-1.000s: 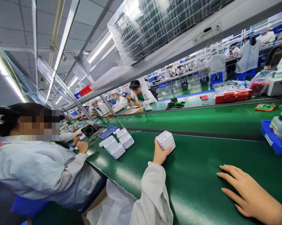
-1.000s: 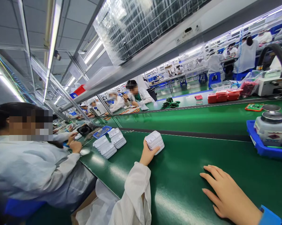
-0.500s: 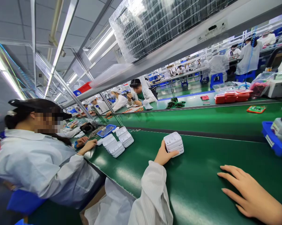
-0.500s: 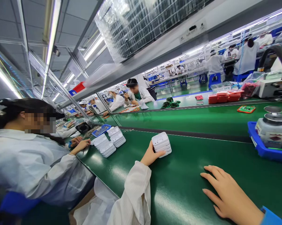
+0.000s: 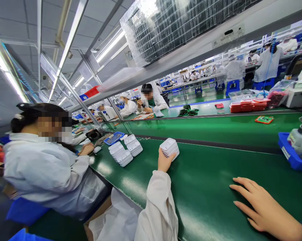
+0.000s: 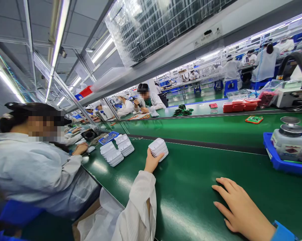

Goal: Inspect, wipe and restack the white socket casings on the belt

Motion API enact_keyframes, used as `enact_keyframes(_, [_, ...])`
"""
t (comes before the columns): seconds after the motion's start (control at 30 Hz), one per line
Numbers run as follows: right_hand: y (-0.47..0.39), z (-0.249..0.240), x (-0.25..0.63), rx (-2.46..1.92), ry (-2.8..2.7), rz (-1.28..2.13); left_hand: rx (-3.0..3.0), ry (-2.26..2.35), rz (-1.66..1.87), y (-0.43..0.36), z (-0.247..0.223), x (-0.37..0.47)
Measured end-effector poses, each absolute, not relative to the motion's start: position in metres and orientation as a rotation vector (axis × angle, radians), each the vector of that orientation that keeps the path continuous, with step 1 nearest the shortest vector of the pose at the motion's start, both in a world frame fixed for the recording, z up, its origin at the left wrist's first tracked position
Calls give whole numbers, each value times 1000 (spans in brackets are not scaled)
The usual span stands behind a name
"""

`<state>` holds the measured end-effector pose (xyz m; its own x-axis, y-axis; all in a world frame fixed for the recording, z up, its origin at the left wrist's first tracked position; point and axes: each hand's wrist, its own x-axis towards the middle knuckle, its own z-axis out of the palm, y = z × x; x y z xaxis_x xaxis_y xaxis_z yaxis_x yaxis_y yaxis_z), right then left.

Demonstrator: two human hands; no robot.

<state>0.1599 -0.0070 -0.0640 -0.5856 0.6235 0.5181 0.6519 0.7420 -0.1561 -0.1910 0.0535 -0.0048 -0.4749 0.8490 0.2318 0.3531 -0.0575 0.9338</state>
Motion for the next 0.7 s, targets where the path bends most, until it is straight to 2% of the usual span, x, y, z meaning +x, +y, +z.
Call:
enact_keyframes(0.33, [-9,-63,158,-955,-2371,-87,834,2289,1823,66,-22,-243])
enact_keyframes(0.7, [-11,-63,157,-975,-2347,-64,538,2577,1913,65,-28,-263])
